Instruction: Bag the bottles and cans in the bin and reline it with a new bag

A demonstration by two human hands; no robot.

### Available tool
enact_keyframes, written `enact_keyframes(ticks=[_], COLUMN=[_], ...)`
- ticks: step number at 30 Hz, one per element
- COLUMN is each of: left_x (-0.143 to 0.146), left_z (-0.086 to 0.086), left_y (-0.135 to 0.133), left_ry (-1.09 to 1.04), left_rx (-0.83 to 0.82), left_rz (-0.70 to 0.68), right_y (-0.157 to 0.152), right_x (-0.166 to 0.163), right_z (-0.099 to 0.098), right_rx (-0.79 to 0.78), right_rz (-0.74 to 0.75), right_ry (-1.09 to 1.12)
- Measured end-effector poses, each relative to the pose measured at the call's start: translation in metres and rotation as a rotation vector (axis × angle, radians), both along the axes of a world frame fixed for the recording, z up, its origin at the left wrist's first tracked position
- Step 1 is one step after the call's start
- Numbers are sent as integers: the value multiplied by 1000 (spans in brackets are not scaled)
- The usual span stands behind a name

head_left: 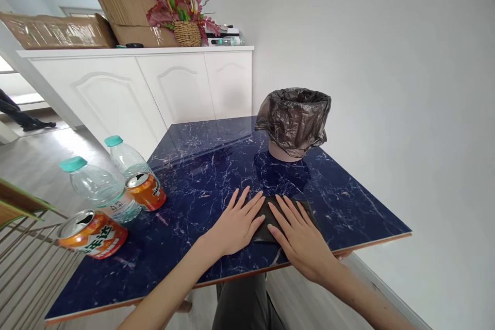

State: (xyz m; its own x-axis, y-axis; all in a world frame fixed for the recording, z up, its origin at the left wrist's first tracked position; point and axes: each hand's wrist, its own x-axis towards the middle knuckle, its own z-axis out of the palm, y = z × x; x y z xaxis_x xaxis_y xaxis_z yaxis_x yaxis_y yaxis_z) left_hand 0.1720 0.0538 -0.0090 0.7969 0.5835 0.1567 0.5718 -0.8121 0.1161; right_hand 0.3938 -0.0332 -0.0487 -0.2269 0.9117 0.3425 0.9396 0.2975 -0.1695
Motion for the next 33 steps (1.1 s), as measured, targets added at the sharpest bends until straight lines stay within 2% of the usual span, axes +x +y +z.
enact_keyframes(ticks=[6, 9, 15, 19, 23, 27, 30, 33], left_x=[0, -4, -12, -13, -14, -16, -16, -16], left_z=[-1, 0, 0, 1, 3, 4, 2, 0], left_y=[-3, -4, -3, -3, -4, -6, -6, -4], left_ry=[-39, -118, -362, -462, -516, -544, -536, -511], left_rx=[-29, -67, -178, -204, -230, -238, -219, -179], left_rz=[13, 47, 337, 442, 472, 473, 454, 445], right_y=[2, -8, -44, -40, -10, 18, 25, 18], right_x=[2, -6, -37, -41, -15, 29, 55, 62], right_z=[5, 8, 12, 10, 7, -2, -7, -7], right_rx=[-53, -59, -27, -118, -175, -118, -93, -87], right_rz=[15, -8, 11, -38, -136, -190, -142, -83], right_ry=[-9, 7, -8, -25, -36, -34, -5, 11])
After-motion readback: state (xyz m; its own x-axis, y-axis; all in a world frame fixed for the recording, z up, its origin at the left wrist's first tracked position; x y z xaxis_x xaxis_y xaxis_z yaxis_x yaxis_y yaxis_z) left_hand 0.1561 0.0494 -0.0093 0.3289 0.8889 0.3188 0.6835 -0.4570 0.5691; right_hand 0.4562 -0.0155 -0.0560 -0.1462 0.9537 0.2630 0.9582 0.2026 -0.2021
